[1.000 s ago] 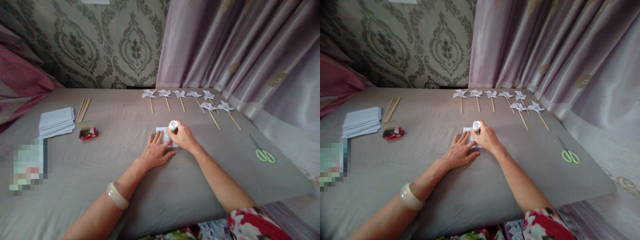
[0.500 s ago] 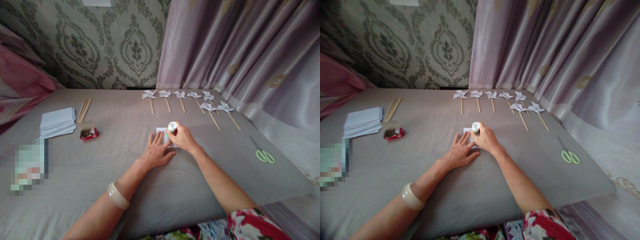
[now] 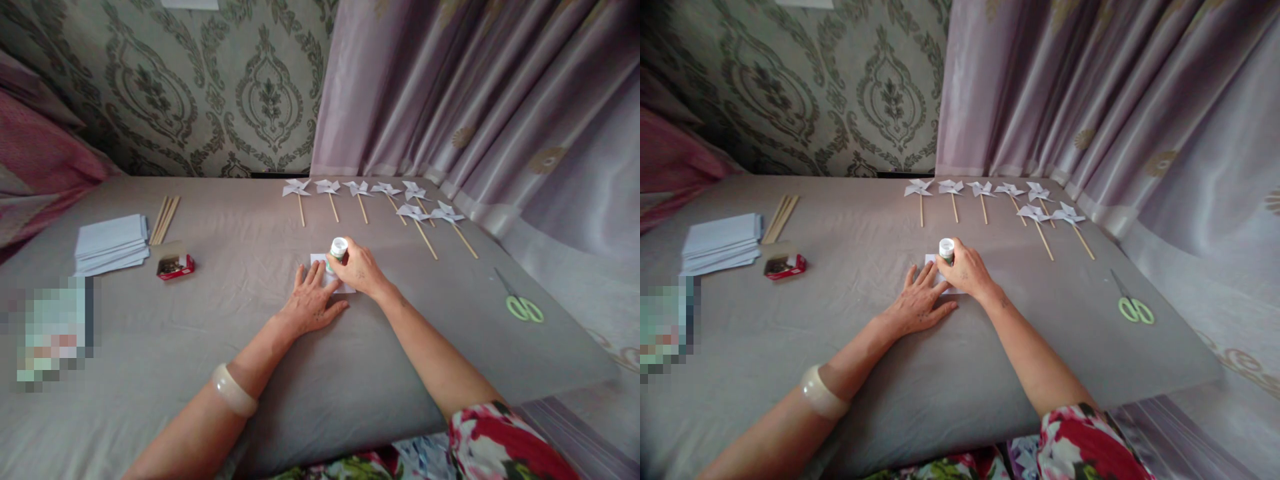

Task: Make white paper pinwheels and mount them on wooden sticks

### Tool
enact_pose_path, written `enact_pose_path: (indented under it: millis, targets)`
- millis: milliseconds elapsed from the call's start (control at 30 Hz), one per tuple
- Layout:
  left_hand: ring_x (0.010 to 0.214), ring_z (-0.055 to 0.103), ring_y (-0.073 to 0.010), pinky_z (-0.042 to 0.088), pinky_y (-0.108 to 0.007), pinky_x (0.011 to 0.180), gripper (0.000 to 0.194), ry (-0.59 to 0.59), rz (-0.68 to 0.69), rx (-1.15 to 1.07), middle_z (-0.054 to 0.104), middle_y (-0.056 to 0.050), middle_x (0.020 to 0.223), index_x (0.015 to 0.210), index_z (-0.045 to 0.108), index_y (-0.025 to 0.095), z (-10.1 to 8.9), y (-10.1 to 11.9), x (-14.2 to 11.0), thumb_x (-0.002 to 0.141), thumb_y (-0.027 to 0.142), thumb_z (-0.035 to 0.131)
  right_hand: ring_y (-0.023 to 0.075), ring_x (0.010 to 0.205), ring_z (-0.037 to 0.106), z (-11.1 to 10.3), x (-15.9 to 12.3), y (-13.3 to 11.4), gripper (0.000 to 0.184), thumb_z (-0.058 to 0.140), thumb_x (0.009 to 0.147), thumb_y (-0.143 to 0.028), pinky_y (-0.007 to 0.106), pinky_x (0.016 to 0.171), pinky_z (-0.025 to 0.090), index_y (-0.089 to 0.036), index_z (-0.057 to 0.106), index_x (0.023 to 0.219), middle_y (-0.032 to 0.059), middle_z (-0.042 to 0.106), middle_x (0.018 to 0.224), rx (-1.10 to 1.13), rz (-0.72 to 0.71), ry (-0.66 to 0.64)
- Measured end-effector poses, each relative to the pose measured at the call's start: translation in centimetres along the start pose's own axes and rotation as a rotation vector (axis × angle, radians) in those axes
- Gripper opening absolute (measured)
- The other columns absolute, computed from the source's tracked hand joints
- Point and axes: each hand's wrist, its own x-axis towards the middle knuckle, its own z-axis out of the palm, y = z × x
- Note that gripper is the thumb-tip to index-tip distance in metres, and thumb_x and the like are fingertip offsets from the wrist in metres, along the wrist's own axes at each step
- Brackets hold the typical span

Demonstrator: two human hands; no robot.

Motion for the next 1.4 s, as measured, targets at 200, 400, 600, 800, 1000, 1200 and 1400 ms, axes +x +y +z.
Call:
enact_pose_path:
  millis: [200, 400, 600, 800, 1000, 1200, 1400]
  targets:
    - [0.138, 0.023, -0.0335, 0.014, -0.059, 0.108, 0.052, -0.015, 0.0, 0.004, 0.033, -0.015, 0.147, 0.125, 0.051, 0.024, -0.1, 0.1, -0.1, 0.088, 0.058, 0.036, 0.0198, 0.063, 0.063, -0.3, -0.3, 0.3, 0.02, 0.054, 0.079, -0.035, 0.027, 0.059, 0.043, -0.019, 0.057, 0.092, 0.0046, 0.067, 0.069, -0.017, 0.008, -0.001]
    - [0.138, 0.024, -0.0346, 0.014, -0.059, 0.108, 0.05, -0.012, -0.01, 0.007, 0.035, -0.015, 0.146, 0.125, 0.051, 0.025, -0.3, 0.2, 0.0, 0.088, 0.056, 0.037, 0.0193, 0.063, 0.062, 0.0, -0.1, 0.1, 0.02, 0.055, 0.079, -0.034, 0.027, 0.059, 0.043, -0.019, 0.056, 0.093, 0.0048, 0.067, 0.07, 0.012, -0.004, 0.022]
    - [0.138, 0.025, -0.0344, 0.014, -0.059, 0.108, 0.053, -0.016, -0.004, 0.01, 0.033, -0.016, 0.147, 0.126, 0.05, 0.024, -0.3, 0.2, 0.0, 0.088, 0.057, 0.036, 0.0188, 0.061, 0.061, -0.5, -0.3, 0.1, 0.018, 0.054, 0.079, -0.035, 0.027, 0.059, 0.041, -0.02, 0.056, 0.088, 0.0033, 0.065, 0.066, 0.008, -0.001, -0.021]
    - [0.138, 0.023, -0.0341, 0.014, -0.059, 0.109, 0.052, -0.03, -0.013, 0.016, 0.035, -0.014, 0.146, 0.127, 0.05, 0.025, -0.4, 0.2, 0.0, 0.088, 0.057, 0.036, 0.0183, 0.061, 0.06, -0.2, 0.0, 0.1, 0.021, 0.054, 0.079, -0.034, 0.027, 0.059, 0.041, -0.019, 0.055, 0.094, 0.0042, 0.066, 0.07, 0.032, 0.0, -0.014]
    - [0.138, 0.023, -0.0348, 0.013, -0.059, 0.108, 0.054, -0.036, -0.006, 0.003, 0.034, -0.015, 0.147, 0.129, 0.048, 0.025, -0.2, 0.1, 0.0, 0.088, 0.057, 0.035, 0.0172, 0.061, 0.06, -0.6, -0.4, 0.1, 0.018, 0.055, 0.079, -0.033, 0.026, 0.059, 0.04, -0.019, 0.056, 0.09, 0.0039, 0.066, 0.069, 0.022, -0.001, -0.036]
    - [0.138, 0.022, -0.036, 0.012, -0.059, 0.109, 0.053, -0.034, -0.007, 0.001, 0.033, -0.015, 0.147, 0.128, 0.05, 0.025, -0.3, 0.1, 0.1, 0.088, 0.057, 0.036, 0.018, 0.062, 0.061, 0.2, 0.0, -0.1, 0.021, 0.057, 0.078, -0.032, 0.027, 0.059, 0.042, -0.017, 0.057, 0.094, 0.0048, 0.066, 0.07, 0.042, -0.001, -0.002]
    - [0.138, 0.023, -0.0351, 0.014, -0.058, 0.108, 0.051, 0.038, 0.004, -0.005, 0.034, -0.014, 0.147, 0.126, 0.053, 0.027, -0.1, -0.1, -0.2, 0.087, 0.057, 0.039, 0.0164, 0.067, 0.063, -0.9, -1.1, 0.3, 0.023, 0.062, 0.075, -0.037, 0.028, 0.064, 0.048, -0.018, 0.06, 0.087, 0.0056, 0.069, 0.079, 0.38, 0.119, 0.177]
